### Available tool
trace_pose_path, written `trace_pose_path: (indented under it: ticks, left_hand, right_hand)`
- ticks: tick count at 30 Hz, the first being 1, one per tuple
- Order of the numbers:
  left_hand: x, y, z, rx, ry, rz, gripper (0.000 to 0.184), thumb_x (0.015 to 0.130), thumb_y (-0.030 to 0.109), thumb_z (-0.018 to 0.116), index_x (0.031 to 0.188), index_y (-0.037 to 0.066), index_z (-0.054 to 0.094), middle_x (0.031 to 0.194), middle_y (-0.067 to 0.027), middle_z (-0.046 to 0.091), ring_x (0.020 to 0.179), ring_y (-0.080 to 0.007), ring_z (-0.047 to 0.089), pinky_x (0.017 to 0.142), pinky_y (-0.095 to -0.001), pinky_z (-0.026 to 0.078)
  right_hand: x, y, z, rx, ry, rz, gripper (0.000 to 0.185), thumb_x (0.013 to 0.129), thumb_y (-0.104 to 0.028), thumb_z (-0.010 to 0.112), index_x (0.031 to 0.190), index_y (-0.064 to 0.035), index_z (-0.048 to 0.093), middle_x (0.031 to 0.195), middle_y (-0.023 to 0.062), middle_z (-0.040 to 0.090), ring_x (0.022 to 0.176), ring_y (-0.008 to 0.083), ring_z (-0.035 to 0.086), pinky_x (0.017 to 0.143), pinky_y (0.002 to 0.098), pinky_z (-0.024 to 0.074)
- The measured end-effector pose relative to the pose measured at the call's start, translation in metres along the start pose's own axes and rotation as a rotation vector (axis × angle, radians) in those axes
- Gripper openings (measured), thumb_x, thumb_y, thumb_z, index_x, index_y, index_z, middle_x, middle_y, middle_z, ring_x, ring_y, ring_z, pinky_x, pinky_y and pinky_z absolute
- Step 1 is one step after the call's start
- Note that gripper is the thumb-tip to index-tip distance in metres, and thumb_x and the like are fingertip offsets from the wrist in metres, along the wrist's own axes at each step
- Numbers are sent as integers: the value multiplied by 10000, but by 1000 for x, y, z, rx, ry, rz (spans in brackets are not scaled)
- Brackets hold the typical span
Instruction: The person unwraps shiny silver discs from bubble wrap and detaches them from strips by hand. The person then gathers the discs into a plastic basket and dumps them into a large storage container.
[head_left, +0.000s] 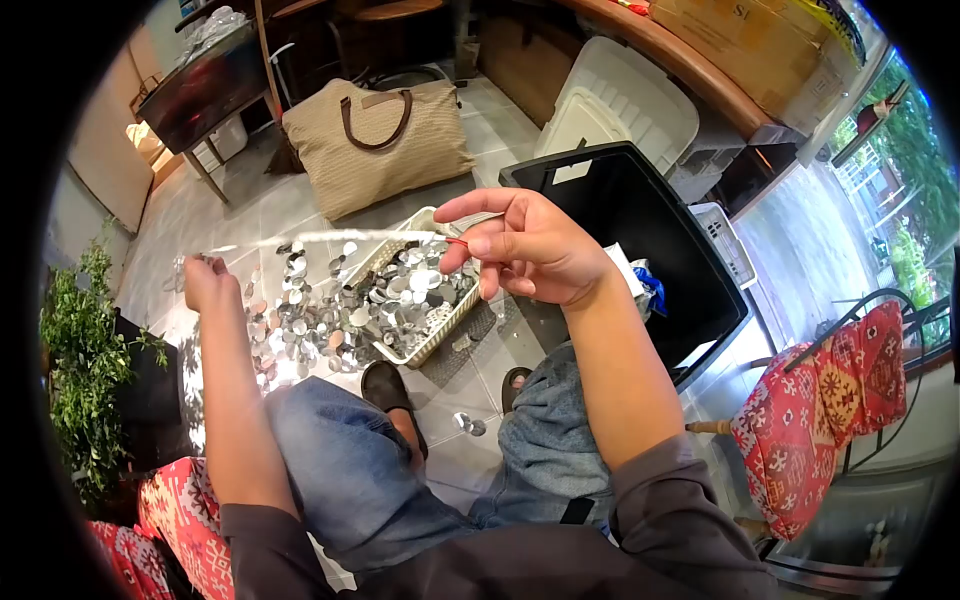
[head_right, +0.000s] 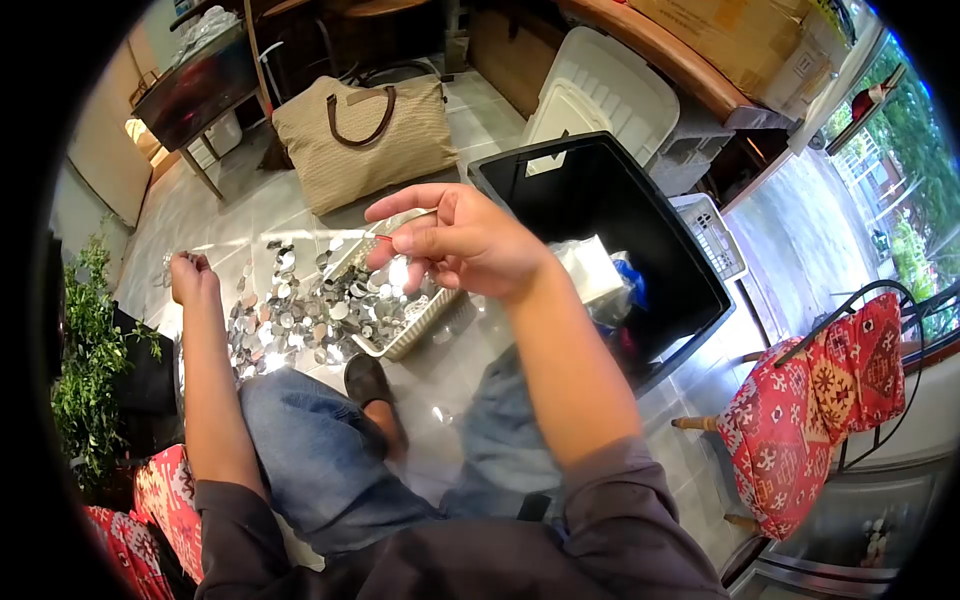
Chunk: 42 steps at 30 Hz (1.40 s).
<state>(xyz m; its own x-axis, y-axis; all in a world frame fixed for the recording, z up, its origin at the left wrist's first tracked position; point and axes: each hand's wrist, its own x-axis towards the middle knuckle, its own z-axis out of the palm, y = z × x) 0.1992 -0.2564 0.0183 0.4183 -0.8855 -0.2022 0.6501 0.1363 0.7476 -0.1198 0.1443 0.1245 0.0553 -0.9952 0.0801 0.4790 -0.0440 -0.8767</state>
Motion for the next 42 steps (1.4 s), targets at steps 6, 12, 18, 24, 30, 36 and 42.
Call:
trace_pose_path:
  ticks: [6,12,18,24,30,36,42]
  left_hand:
    - [-1,1,-2,37,-94,-33,72,900,59,636,899,3,590,880,-60,587,769,-168,554,688,-315,486]
    - [-30,-7,8,49,-277,-33,79,895,38,651,870,3,584,811,-64,585,689,-157,553,613,-291,474]
    - [-89,6,19,90,-733,-140,53,924,30,609,928,-23,618,850,-109,647,731,-178,606,669,-319,517]
    - [-173,37,29,26,-1213,-299,241,833,-31,581,1071,-33,625,905,-123,677,760,-198,617,751,-369,531]
    - [-194,43,24,74,-1302,-373,368,769,31,639,1136,7,622,999,-134,691,782,-216,640,800,-380,548]
    - [-217,53,22,-49,-1369,-434,421,751,24,660,1165,38,590,982,-137,658,800,-231,608,785,-408,505]
    - [-222,55,21,-57,-1426,-425,374,760,61,655,1125,12,592,969,-142,647,824,-235,604,779,-391,503]
  right_hand:
    - [2,5,-1,-49,11,9,256,971,-39,673,1202,53,612,1122,267,739,795,205,777,505,197,524]
    - [6,8,8,-18,14,2,222,981,-46,668,1178,30,601,1104,278,738,793,225,782,508,204,550]
    - [7,8,15,-87,74,12,252,969,-21,671,1202,7,580,1068,245,737,799,235,775,498,201,551]
    - [10,12,15,-73,58,-5,268,956,-40,705,1176,-34,551,1013,183,737,867,263,766,514,224,549]
    - [9,14,11,-192,88,-41,253,959,-86,717,1153,-69,556,1003,136,739,895,201,732,614,235,537]
    - [9,14,14,-160,88,-48,249,945,-61,679,1171,-40,577,1055,132,755,914,144,692,771,274,538]
    - [11,18,10,-202,67,-102,267,963,-119,724,1194,-24,629,1037,105,747,948,145,698,802,254,518]
